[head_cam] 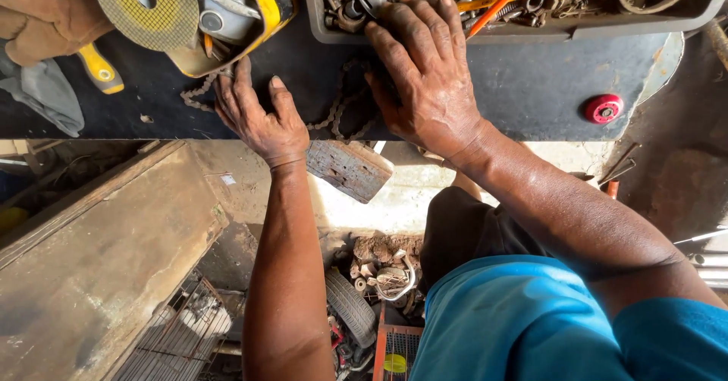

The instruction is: Inspecting a metal chain and selecting hardware from a storage bin on a workbench.

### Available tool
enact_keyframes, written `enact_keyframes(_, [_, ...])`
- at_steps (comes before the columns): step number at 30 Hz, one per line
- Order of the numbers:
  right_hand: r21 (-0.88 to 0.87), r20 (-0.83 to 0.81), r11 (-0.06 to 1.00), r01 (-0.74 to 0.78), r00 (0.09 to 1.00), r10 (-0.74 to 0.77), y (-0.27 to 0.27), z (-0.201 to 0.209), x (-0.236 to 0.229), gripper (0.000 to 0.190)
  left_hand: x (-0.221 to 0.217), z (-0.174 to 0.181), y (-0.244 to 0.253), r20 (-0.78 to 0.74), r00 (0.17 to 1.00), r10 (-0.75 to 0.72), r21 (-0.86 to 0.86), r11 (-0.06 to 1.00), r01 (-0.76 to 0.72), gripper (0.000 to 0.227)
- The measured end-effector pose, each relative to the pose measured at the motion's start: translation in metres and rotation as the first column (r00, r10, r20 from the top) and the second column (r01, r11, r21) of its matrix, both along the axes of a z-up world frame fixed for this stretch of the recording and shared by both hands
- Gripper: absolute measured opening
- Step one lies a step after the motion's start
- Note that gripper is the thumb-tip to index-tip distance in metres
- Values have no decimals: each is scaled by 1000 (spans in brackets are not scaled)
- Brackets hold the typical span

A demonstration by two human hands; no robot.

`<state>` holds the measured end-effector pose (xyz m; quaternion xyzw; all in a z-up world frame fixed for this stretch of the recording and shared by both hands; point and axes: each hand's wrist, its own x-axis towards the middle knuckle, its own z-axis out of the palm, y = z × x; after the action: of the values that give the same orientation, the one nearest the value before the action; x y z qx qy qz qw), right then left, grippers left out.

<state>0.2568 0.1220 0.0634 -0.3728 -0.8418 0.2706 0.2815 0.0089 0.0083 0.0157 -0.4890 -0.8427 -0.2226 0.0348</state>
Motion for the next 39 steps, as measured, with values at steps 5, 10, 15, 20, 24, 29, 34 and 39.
enact_keyframes(5, [-27, -196, 999, -45, 980, 39, 0, 4, 16, 36, 0, 0, 0, -4, 1000, -8, 2, 1000, 8, 48])
enact_keyframes(10, [102, -116, 993, 64, 992, -52, 8, 7, 54, 34, -1, -2, -2, 0, 1000, -5, -7, 1000, 5, 49])
enact_keyframes(15, [142, -24, 989, 34, 999, -31, 21, 1, 98, 27, -1, -2, 0, 3, 1000, 4, -5, 1000, -4, 48])
enact_keyframes(20, [202, -67, 975, 95, 994, -83, 17, -3, 140, 24, -3, -4, -4, 2, 1000, 8, -6, 1000, -8, 50])
enact_keyframes(24, [167, 315, 984, 67, 942, -118, 32, 16, 157, 51, -2, -2, -3, -1, 1000, -1, -1, 1000, 1, 47])
enact_keyframes(29, [151, 480, 988, 46, 870, -113, 23, -14, 192, 47, -2, -2, -1, -6, 1000, 0, -10, 1000, 0, 46])
enact_keyframes(34, [232, 388, 970, 72, 908, -160, 22, -9, 191, 30, -3, -1, -2, -4, 1000, -7, -15, 1000, 7, 48])
enact_keyframes(39, [194, 308, 977, 91, 940, -148, 21, -8, 187, 35, -3, -1, -4, -15, 1000, -13, -9, 1000, 13, 48])
